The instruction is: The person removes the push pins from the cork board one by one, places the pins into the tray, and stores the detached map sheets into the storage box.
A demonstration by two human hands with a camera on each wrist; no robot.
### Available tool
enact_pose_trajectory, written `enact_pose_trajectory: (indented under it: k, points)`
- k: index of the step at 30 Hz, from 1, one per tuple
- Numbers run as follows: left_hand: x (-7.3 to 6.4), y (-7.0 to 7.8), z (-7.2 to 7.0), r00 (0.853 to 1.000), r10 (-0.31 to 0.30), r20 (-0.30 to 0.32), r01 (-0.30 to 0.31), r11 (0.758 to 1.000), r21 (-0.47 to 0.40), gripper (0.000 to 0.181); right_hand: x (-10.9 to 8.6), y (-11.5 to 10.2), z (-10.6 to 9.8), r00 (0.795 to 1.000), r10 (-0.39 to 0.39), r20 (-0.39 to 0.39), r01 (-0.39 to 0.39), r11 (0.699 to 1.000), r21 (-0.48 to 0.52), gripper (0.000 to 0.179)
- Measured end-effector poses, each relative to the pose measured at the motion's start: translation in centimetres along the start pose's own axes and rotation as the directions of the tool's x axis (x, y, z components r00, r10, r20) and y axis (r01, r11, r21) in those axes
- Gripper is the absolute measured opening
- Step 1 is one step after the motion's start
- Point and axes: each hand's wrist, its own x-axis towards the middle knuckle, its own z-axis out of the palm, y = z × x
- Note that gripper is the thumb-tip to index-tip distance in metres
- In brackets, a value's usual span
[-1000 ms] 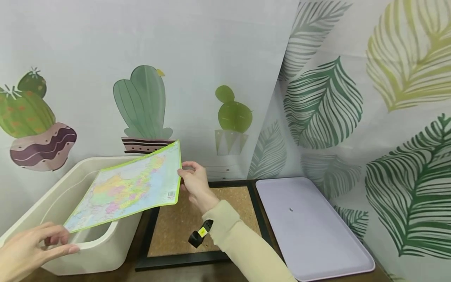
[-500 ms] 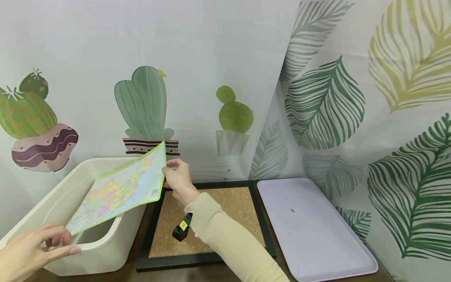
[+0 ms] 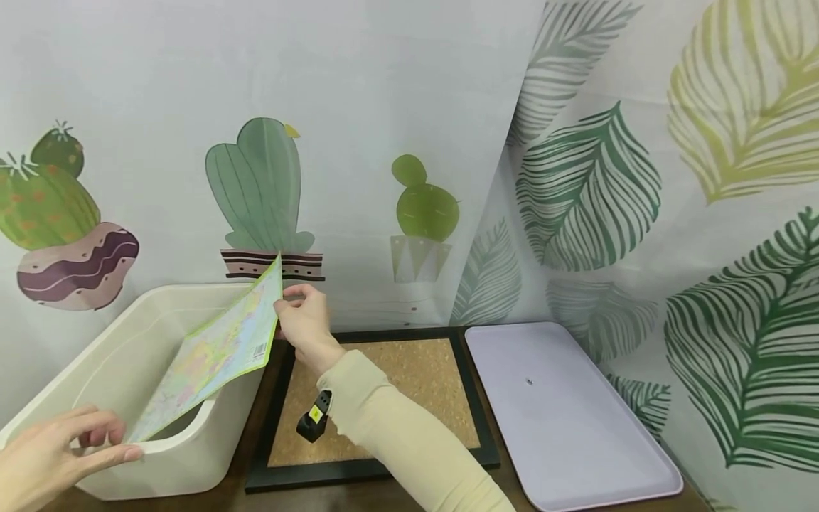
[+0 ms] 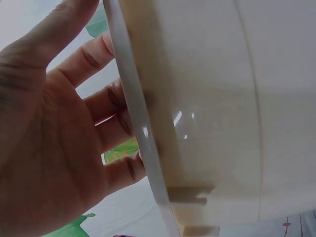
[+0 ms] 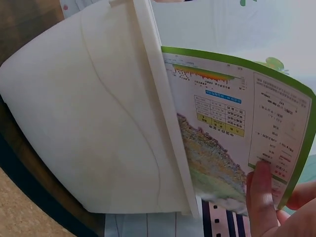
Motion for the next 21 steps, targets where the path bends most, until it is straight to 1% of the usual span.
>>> enact_pose_trajectory:
  k: [6, 9, 11, 16, 18, 21]
  points:
    - [0.2, 0.4, -0.1, 1.000, 0.008, -0.023, -0.008, 1.000, -0.011, 0.038, -0.4, 0.2, 0.7, 1.000, -0.007, -0.004, 0.007, 1.000, -0.016, 0.010]
    - [0.2, 0.4, -0.1, 1.000, 0.004, -0.012, -0.005, 1.000, -0.012, 0.037, -0.6, 0.6, 1.2, 1.000, -0.003, -0.001, 0.003, 1.000, -0.014, 0.010]
    - [0.2, 0.3, -0.2, 1.000, 0.013, -0.006, -0.013, 1.000, 0.003, 0.037, -0.9, 0.8, 1.7, 1.000, 0.000, 0.004, 0.000, 1.000, -0.007, 0.010]
    - [0.1, 0.1, -0.2, 0.998, 0.051, -0.026, -0.050, 0.998, 0.030, 0.039, -1.5, 1.3, 2.9, 1.000, 0.021, -0.013, -0.021, 1.000, 0.021, 0.010]
    - [0.1, 0.0, -0.1, 0.998, 0.052, -0.034, -0.051, 0.998, 0.023, 0.038, -1.7, 1.5, 3.2, 0.999, 0.028, -0.022, -0.028, 0.999, 0.021, 0.010]
    - [0.1, 0.0, 0.0, 0.999, 0.042, -0.031, -0.041, 0.999, 0.022, 0.038, -1.7, 1.9, 3.5, 0.999, 0.041, -0.027, -0.040, 0.999, 0.014, 0.011]
